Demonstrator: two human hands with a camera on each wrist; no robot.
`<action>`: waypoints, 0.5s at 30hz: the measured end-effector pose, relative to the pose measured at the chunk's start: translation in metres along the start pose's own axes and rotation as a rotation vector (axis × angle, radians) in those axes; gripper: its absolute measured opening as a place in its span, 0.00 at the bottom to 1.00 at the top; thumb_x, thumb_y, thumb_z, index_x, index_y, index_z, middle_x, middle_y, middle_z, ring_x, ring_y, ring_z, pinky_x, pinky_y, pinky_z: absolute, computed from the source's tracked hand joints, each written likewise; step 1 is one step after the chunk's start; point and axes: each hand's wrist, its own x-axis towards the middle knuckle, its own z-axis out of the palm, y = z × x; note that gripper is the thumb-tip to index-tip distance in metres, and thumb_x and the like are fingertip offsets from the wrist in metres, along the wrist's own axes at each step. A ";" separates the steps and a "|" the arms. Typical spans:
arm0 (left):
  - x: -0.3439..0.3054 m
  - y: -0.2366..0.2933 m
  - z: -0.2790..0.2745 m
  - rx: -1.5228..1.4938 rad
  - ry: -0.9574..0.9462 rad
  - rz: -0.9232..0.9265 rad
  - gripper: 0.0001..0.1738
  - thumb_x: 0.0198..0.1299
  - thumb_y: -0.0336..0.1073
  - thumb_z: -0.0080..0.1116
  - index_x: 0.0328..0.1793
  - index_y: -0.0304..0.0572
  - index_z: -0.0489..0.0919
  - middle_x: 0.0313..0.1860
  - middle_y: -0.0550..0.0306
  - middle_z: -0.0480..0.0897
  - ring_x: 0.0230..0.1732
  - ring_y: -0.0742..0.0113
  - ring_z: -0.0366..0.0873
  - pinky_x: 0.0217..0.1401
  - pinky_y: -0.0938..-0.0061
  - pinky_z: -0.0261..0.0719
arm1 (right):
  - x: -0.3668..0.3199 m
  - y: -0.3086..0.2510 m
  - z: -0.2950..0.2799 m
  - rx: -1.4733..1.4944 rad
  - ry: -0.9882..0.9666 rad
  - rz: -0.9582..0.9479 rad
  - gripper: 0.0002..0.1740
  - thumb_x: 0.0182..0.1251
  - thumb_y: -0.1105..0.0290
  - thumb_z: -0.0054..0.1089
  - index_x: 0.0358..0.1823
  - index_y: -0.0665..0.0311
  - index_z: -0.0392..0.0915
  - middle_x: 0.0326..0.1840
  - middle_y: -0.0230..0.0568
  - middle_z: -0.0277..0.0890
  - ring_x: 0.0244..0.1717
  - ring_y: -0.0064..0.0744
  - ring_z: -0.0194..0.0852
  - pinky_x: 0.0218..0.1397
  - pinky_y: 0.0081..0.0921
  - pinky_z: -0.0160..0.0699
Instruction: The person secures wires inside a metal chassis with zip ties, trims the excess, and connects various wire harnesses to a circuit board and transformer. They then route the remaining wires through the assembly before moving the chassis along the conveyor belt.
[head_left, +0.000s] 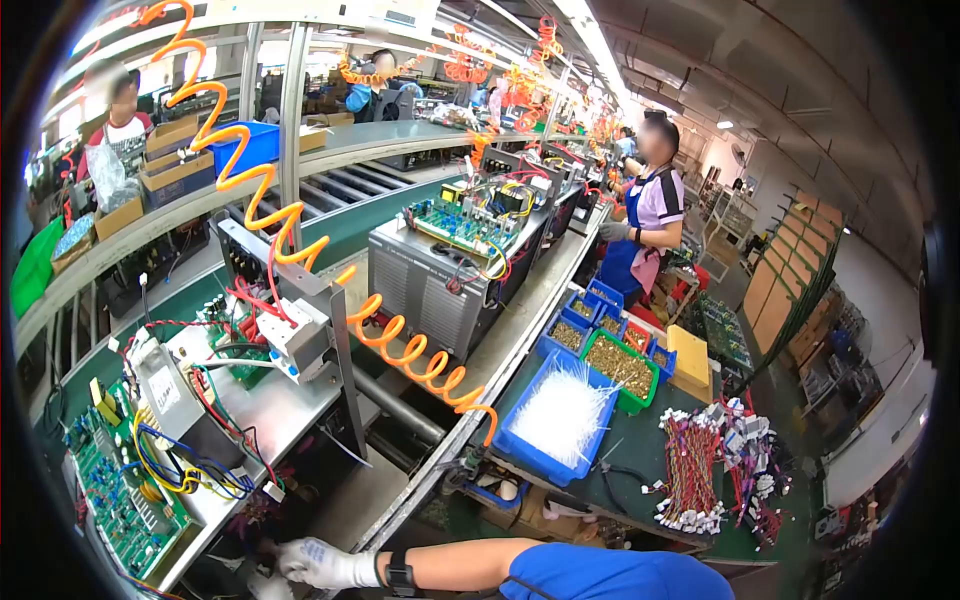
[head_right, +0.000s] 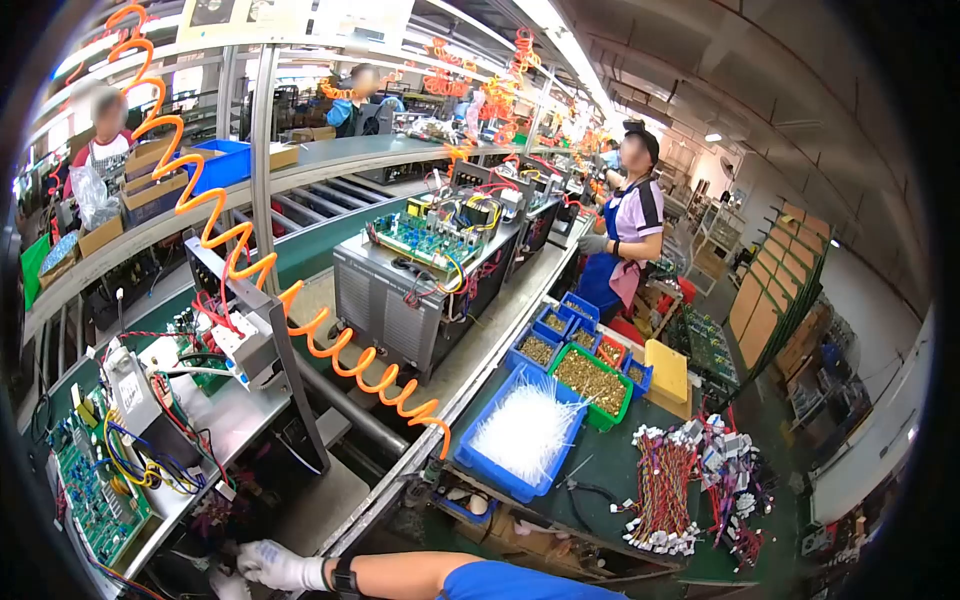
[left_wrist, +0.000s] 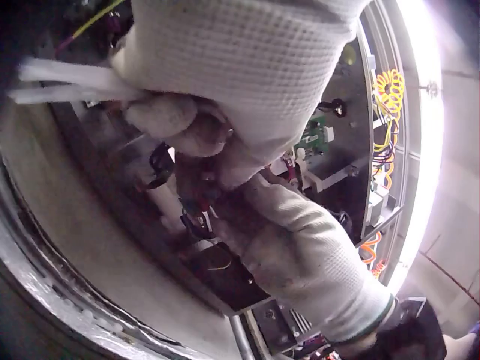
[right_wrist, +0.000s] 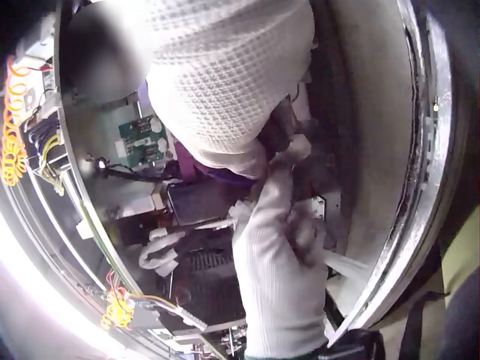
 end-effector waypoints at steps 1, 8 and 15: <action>0.002 0.000 -0.001 -0.013 -0.018 0.000 0.29 0.59 0.53 0.64 0.49 0.31 0.76 0.41 0.38 0.81 0.43 0.42 0.79 0.47 0.55 0.75 | -0.004 -0.006 -0.003 0.002 0.010 0.008 0.08 0.62 0.68 0.55 0.38 0.64 0.77 0.40 0.47 0.76 0.46 0.49 0.74 0.51 0.39 0.74; -0.014 0.018 -0.006 -0.122 -0.039 0.047 0.19 0.67 0.44 0.56 0.54 0.35 0.81 0.42 0.39 0.84 0.41 0.48 0.82 0.47 0.62 0.77 | 0.009 0.001 -0.039 -0.197 -0.179 0.165 0.36 0.57 0.69 0.56 0.70 0.56 0.61 0.54 0.56 0.72 0.53 0.59 0.73 0.54 0.47 0.75; -0.001 0.010 -0.013 -0.032 -0.216 0.238 0.13 0.69 0.35 0.50 0.52 0.37 0.81 0.42 0.43 0.84 0.41 0.52 0.82 0.45 0.67 0.78 | 0.027 0.024 -0.022 -0.594 -0.348 0.044 0.37 0.59 0.69 0.56 0.72 0.47 0.57 0.40 0.46 0.75 0.40 0.52 0.78 0.41 0.43 0.78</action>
